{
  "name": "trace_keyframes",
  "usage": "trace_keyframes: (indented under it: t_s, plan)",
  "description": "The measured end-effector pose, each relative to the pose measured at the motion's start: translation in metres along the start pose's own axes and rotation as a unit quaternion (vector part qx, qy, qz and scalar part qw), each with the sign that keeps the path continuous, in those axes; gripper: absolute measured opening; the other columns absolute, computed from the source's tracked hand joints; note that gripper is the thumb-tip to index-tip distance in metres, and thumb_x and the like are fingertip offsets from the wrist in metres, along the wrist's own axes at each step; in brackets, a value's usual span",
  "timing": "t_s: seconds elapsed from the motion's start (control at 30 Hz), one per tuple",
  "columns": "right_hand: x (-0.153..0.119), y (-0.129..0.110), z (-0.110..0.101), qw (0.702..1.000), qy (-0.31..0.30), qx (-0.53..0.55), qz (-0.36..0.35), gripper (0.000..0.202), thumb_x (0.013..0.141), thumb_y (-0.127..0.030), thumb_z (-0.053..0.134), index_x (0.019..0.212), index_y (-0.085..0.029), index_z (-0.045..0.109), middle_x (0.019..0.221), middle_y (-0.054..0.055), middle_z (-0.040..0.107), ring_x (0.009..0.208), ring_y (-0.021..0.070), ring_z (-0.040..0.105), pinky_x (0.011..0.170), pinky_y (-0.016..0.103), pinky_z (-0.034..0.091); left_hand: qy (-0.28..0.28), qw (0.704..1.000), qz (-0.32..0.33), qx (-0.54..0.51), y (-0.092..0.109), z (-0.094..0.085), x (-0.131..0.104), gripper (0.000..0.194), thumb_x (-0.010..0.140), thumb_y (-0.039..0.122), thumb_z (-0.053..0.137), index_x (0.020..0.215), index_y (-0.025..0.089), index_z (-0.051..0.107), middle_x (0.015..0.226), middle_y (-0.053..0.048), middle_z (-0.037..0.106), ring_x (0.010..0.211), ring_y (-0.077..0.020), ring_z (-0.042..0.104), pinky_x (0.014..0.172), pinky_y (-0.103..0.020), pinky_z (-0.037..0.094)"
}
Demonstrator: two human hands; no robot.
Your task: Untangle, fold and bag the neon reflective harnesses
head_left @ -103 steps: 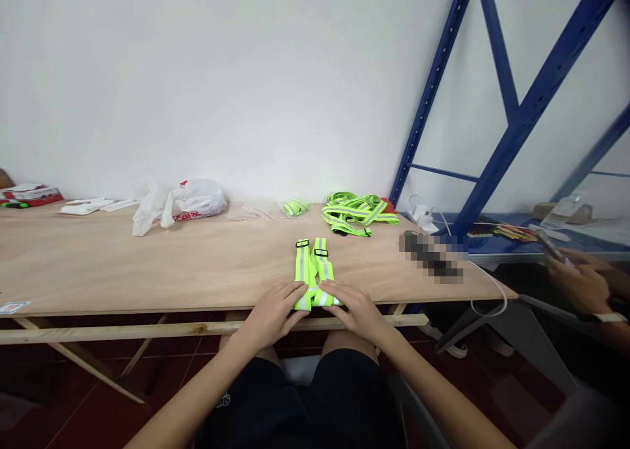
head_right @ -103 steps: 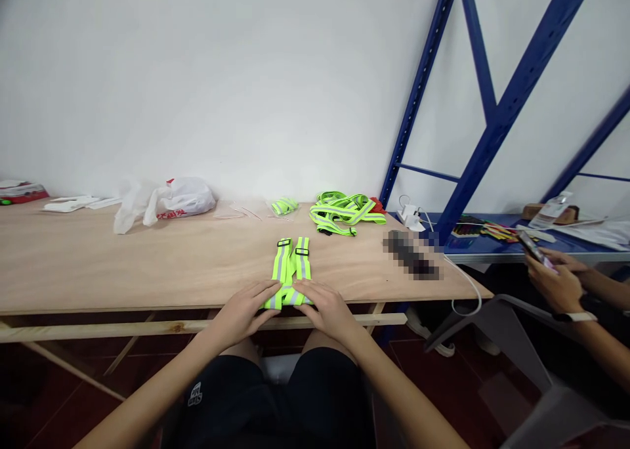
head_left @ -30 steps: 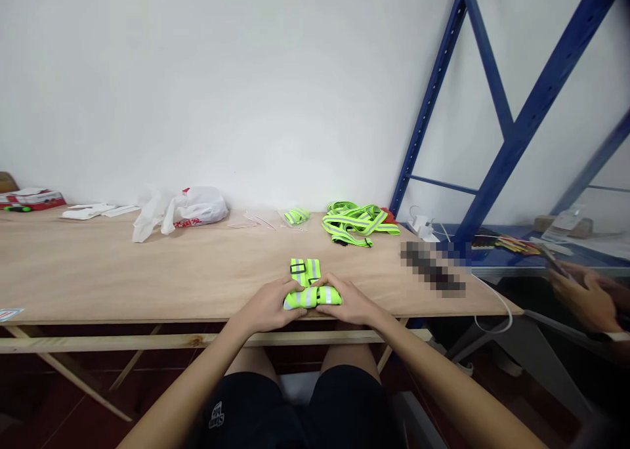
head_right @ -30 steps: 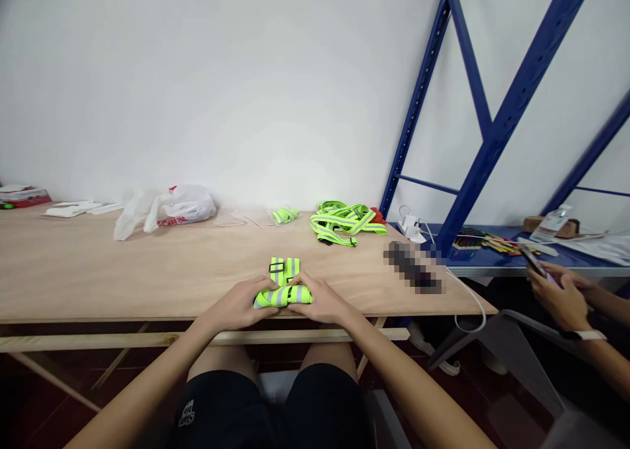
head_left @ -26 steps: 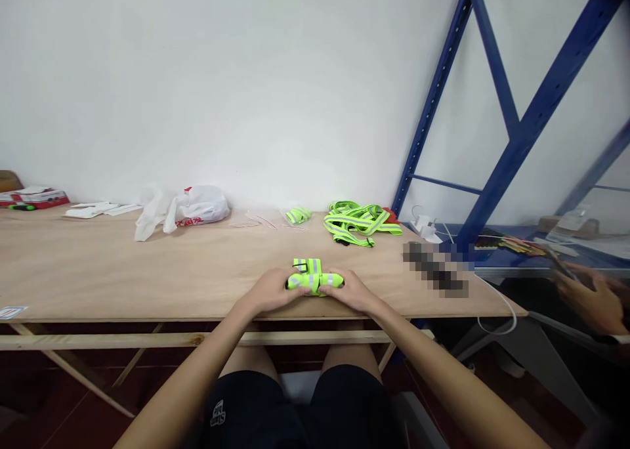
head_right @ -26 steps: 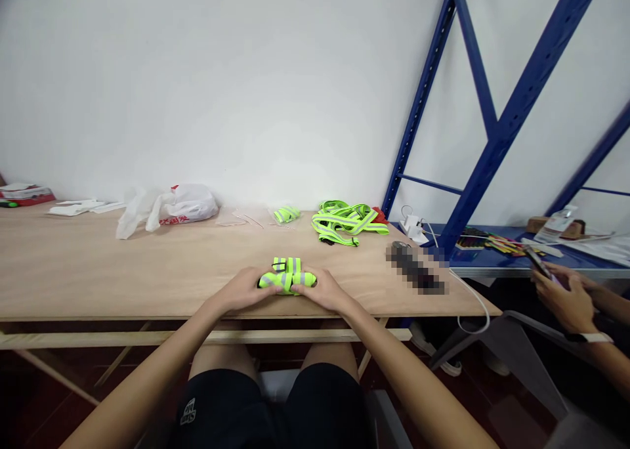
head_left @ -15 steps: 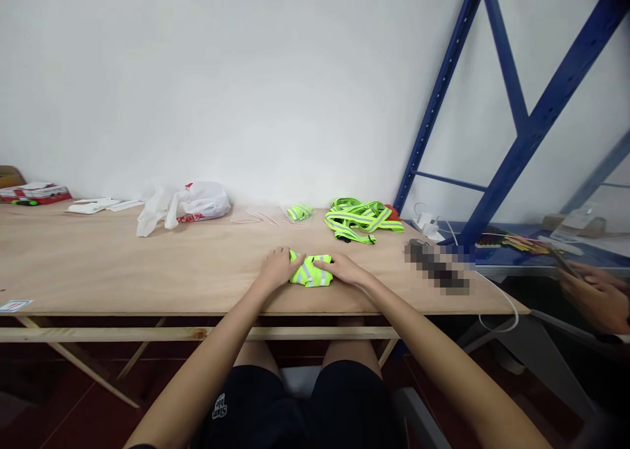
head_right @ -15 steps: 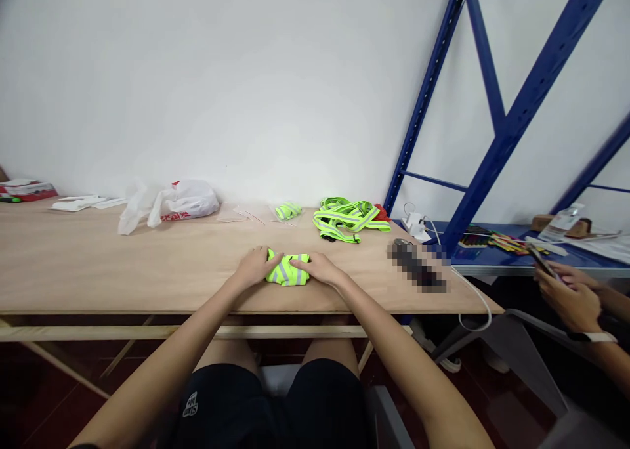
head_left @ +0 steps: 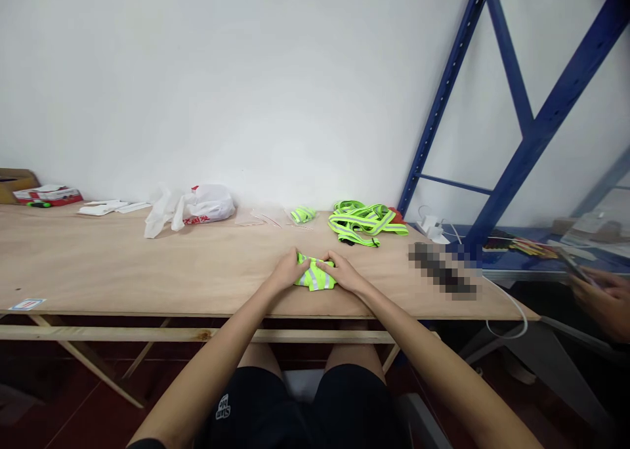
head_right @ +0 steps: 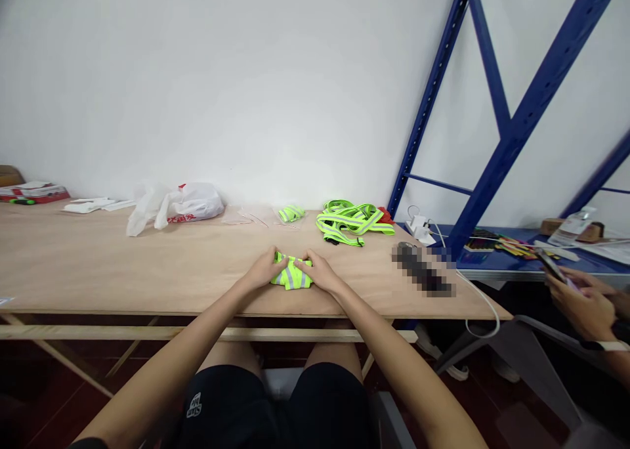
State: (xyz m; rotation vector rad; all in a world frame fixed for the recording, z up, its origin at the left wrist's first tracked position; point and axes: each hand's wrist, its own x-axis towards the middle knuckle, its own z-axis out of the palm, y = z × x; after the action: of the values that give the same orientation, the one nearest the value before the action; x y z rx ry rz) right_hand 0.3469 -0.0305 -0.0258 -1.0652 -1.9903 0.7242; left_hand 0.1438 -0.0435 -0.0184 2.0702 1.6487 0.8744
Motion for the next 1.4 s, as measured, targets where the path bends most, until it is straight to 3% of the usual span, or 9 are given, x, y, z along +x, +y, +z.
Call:
trace_keyframes:
  t_s: [0.13,0.27,0.43,0.57,0.73,0.87,1.03,1.23,1.4]
  plan:
    - [-0.006,-0.006,0.007,0.999,0.027,-0.012,-0.041,0.025,0.089,-0.046,0.056,0.087,-0.021,0.060,0.088,0.002,0.068,0.085,0.0201,0.062,0.078,0.032,0.049,0.016,0.996,0.053,-0.071,-0.001,0.001,-0.003,0.019,0.090,0.032,0.053,0.103,0.021,0.043,0.094,-0.003,0.064,0.084,-0.0185,0.063,0.073,-0.029,0.047]
    - [-0.013,-0.015,0.019,0.990,0.044,-0.105,-0.080,0.027,0.097,-0.038,0.046,0.113,-0.020,0.060,0.110,0.010,0.069,0.104,0.0245,0.063,0.091,0.039,0.048,0.047,0.989,0.098,-0.096,0.001,0.004,-0.007,0.018,0.089,0.026,0.052,0.102,0.022,0.041,0.097,-0.004,0.063,0.087,-0.0202,0.063,0.078,-0.032,0.047]
    - [-0.016,-0.020,0.022,0.966,-0.010,-0.224,-0.131,0.072,0.086,-0.053,0.066,0.145,-0.018,0.043,0.145,0.018,0.051,0.132,0.0328,0.049,0.107,0.049,0.040,0.052,0.987,0.120,-0.089,0.003,0.003,-0.011,0.015,0.090,0.024,0.050,0.101,0.024,0.042,0.100,-0.004,0.064,0.090,-0.0212,0.064,0.082,-0.033,0.048]
    - [-0.012,-0.025,0.017,0.951,-0.083,-0.271,-0.127,0.113,0.069,-0.063,0.079,0.157,-0.017,0.025,0.147,0.021,0.050,0.127,0.0378,0.053,0.103,0.051,0.042,0.046,0.984,0.147,-0.085,0.002,-0.002,-0.010,0.014,0.088,0.023,0.053,0.097,0.024,0.043,0.098,-0.004,0.064,0.090,-0.0211,0.063,0.081,-0.032,0.049]
    - [-0.013,-0.036,0.020,0.937,-0.068,-0.330,-0.096,0.099,0.079,-0.061,0.071,0.157,-0.017,0.029,0.121,0.017,0.068,0.109,0.0342,0.063,0.092,0.045,0.046,0.047,0.983,0.165,-0.060,0.001,-0.002,-0.010,0.014,0.087,0.018,0.050,0.099,0.023,0.045,0.095,-0.004,0.064,0.088,-0.0223,0.064,0.081,-0.035,0.049]
    - [-0.014,-0.034,0.024,0.940,-0.042,-0.319,-0.112,0.096,0.080,-0.057,0.072,0.157,-0.019,0.030,0.126,0.015,0.067,0.113,0.0325,0.062,0.096,0.044,0.045,0.076,0.980,0.173,-0.065,0.001,0.002,-0.011,0.019,0.087,0.019,0.050,0.106,0.022,0.046,0.101,-0.007,0.062,0.094,-0.0229,0.064,0.084,-0.036,0.050]
    - [-0.014,-0.024,0.027,0.953,-0.018,-0.275,-0.121,0.087,0.077,-0.054,0.076,0.151,-0.022,0.042,0.133,0.012,0.065,0.117,0.0316,0.061,0.098,0.044,0.045,0.085,0.976,0.177,-0.088,-0.004,0.001,-0.008,0.045,0.086,0.020,0.055,0.129,0.021,0.040,0.113,-0.010,0.062,0.105,-0.0226,0.063,0.093,-0.036,0.049]
    - [-0.012,-0.019,0.023,0.957,-0.012,-0.268,-0.110,0.072,0.077,-0.052,0.077,0.140,-0.023,0.056,0.134,0.011,0.065,0.117,0.0315,0.060,0.099,0.045,0.044,-0.011,0.980,0.199,-0.003,-0.015,-0.024,0.003,0.061,0.090,0.039,0.060,0.143,0.024,0.033,0.131,-0.010,0.059,0.091,-0.0207,0.067,0.083,-0.035,0.052]
    - [-0.006,-0.005,0.009,0.955,0.003,-0.283,-0.083,0.065,0.078,-0.049,0.076,0.136,-0.023,0.060,0.133,0.011,0.066,0.120,0.0310,0.060,0.101,0.044,0.043,0.015,0.962,0.208,0.175,-0.037,-0.051,0.040,0.041,0.099,0.038,0.044,0.137,0.022,0.044,0.136,-0.012,0.057,0.118,-0.0257,0.059,0.099,-0.040,0.048]
